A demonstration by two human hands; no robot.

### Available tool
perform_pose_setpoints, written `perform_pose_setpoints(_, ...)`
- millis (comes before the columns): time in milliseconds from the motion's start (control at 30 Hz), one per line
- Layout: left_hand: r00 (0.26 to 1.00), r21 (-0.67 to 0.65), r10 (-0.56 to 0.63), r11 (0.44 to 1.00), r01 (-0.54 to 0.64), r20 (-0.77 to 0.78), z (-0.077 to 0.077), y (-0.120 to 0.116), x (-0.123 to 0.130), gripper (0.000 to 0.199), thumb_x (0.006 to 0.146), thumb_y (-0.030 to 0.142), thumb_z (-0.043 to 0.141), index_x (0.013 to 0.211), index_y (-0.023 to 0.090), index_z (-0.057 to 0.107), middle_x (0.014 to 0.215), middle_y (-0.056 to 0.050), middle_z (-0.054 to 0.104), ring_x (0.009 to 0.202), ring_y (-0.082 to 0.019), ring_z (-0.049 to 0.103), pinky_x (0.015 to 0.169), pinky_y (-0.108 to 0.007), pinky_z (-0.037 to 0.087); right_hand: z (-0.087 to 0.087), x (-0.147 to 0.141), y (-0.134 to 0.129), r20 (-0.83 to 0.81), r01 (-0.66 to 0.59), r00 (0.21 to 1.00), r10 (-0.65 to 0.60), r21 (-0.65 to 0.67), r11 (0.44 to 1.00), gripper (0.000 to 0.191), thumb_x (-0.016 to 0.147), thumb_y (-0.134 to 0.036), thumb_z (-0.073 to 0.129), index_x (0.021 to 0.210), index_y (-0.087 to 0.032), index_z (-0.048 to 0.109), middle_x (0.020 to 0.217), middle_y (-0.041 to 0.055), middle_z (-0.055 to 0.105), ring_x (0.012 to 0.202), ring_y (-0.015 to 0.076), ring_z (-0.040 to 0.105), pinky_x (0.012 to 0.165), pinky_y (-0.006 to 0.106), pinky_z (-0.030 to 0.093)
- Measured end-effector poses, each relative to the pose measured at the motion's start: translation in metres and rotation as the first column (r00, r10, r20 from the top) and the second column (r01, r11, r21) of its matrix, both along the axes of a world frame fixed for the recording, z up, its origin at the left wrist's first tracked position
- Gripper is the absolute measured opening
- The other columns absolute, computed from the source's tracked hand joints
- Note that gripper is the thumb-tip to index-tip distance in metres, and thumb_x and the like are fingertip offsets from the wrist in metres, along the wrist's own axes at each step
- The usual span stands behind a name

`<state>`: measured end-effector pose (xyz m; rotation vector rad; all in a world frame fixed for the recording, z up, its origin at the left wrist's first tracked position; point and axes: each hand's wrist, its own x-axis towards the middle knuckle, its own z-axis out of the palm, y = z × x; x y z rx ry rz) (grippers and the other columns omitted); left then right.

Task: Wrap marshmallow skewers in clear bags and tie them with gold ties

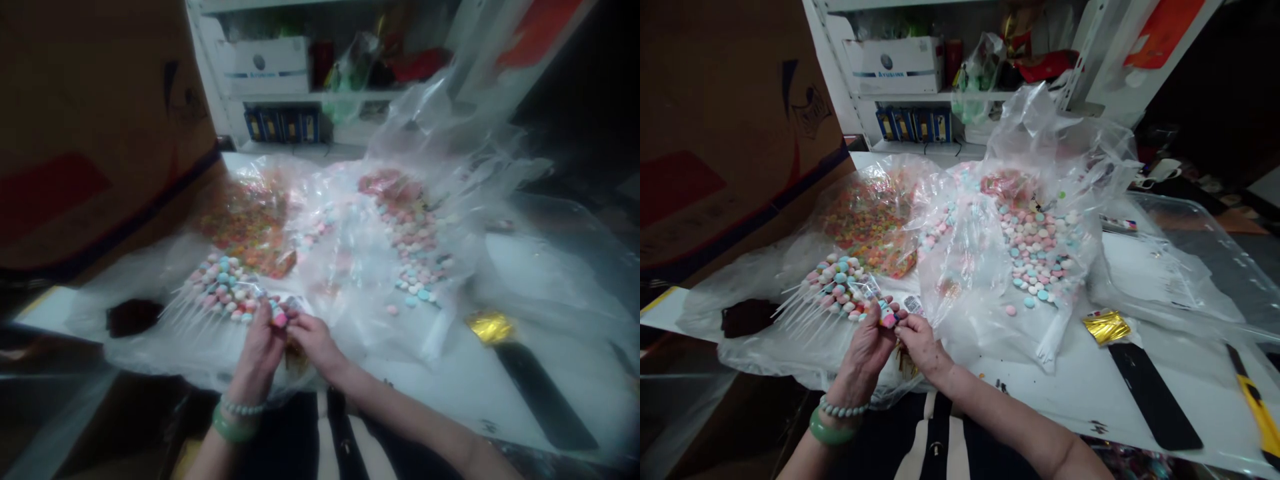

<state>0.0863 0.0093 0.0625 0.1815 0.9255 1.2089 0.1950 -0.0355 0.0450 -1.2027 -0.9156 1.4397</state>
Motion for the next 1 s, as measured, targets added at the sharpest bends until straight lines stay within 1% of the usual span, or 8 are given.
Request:
perform_pose_setpoints(167, 0.996, 0.110, 0.092, 0.990, -0.090, -0.018, 0.000, 0.010, -0.010, 0.007, 0.093, 0.023, 0.062, 0.089, 0.017, 0.062, 0.074, 0.000, 0.063, 0.064, -0.013, 0.062, 0.071, -0.030, 0.058, -0.006, 0.003, -0.001, 0.185, -0.047, 0.981, 0.049, -0.012, 0.999, 0.011, 0.069, -0.019, 0.057, 0.058, -0.019, 0.057, 0.061, -0.0028, 0.052, 0.066, 0.0141, 0.050, 0.065, 0.026, 0.043)
perform_pose_setpoints(367, 0.992, 0.032, 0.003, 0.999, 0.001, -0.122, -0.007, 0.004, -0.005, 0.011, 0.094, 0.022, 0.059, 0.088, 0.014, 0.063, 0.072, -0.003, 0.064, 0.065, -0.013, 0.063, 0.066, -0.025, 0.055, -0.009, -0.006, 0.007, 0.311, -0.035, 0.951, 0.000, 0.107, 0.994, 0.013, 0.081, -0.023, 0.054, 0.070, -0.021, 0.060, 0.082, 0.0010, 0.062, 0.086, 0.0182, 0.058, 0.087, 0.032, 0.044)
perform_pose_setpoints(500, 0.957, 0.079, -0.132, 0.984, 0.157, -0.260, -0.017, -0.001, -0.015, 0.019, 0.078, 0.023, 0.077, 0.089, 0.014, 0.065, 0.063, 0.002, 0.059, 0.053, -0.009, 0.053, 0.053, -0.020, 0.046, -0.014, 0.000, 0.001, 0.494, -0.082, 0.869, -0.030, 0.204, 0.975, 0.015, 0.087, -0.022, 0.050, 0.074, -0.021, 0.058, 0.080, 0.0017, 0.057, 0.087, 0.0190, 0.055, 0.089, 0.034, 0.043)
perform_pose_setpoints(567, 0.947, 0.045, -0.204, 0.974, 0.222, -0.249, -0.023, -0.002, -0.019, 0.026, 0.070, 0.022, 0.083, 0.086, 0.013, 0.065, 0.054, 0.006, 0.052, 0.046, -0.007, 0.045, 0.047, -0.019, 0.040, -0.018, 0.002, -0.002, 0.522, -0.074, 0.852, -0.049, 0.212, 0.974, 0.014, 0.088, -0.020, 0.049, 0.089, -0.022, 0.063, 0.085, 0.0018, 0.059, 0.087, 0.0188, 0.057, 0.088, 0.032, 0.044)
perform_pose_setpoints(700, 0.922, -0.014, -0.359, 0.932, 0.361, -0.144, -0.034, -0.006, -0.013, 0.030, 0.067, 0.027, 0.083, 0.065, 0.016, 0.055, 0.045, 0.007, 0.042, 0.040, -0.006, 0.036, 0.041, -0.019, 0.033, -0.030, 0.000, 0.001, 0.472, -0.054, 0.879, -0.068, 0.239, 0.969, 0.042, 0.087, -0.014, 0.047, 0.125, -0.025, 0.061, 0.105, 0.0033, 0.068, 0.095, 0.0188, 0.063, 0.090, 0.033, 0.048)
perform_pose_setpoints(767, 0.913, -0.019, -0.390, 0.920, 0.391, -0.116, -0.036, -0.008, -0.009, 0.035, 0.067, 0.026, 0.082, 0.059, 0.017, 0.049, 0.043, 0.008, 0.039, 0.038, -0.005, 0.033, 0.039, -0.019, 0.029, -0.037, -0.002, 0.006, 0.467, -0.068, 0.880, -0.090, 0.311, 0.948, 0.038, 0.086, -0.012, 0.047, 0.116, -0.025, 0.067, 0.109, 0.0045, 0.069, 0.102, 0.0198, 0.064, 0.095, 0.034, 0.048)
perform_pose_setpoints(867, 0.911, -0.007, -0.401, 0.916, 0.402, -0.101, -0.034, -0.009, -0.010, 0.022, 0.067, 0.021, 0.081, 0.072, 0.015, 0.060, 0.042, 0.010, 0.037, 0.036, -0.005, 0.030, 0.038, -0.019, 0.026, -0.045, 0.000, 0.015, 0.477, -0.112, 0.874, -0.091, 0.381, 0.918, 0.031, 0.084, -0.010, 0.048, 0.096, -0.024, 0.072, 0.100, 0.0039, 0.071, 0.097, 0.0191, 0.065, 0.094, 0.034, 0.050)
perform_pose_setpoints(1000, 0.910, -0.017, -0.390, 0.920, 0.392, -0.138, -0.027, -0.007, -0.020, 0.042, 0.065, 0.025, 0.086, 0.102, 0.014, 0.069, 0.075, -0.003, 0.068, 0.063, -0.013, 0.060, 0.057, -0.024, 0.048, -0.050, 0.006, 0.018, 0.485, -0.148, 0.871, -0.082, 0.418, 0.897, 0.029, 0.083, -0.007, 0.050, 0.090, -0.023, 0.073, 0.091, 0.0026, 0.070, 0.091, 0.0181, 0.065, 0.088, 0.032, 0.051)
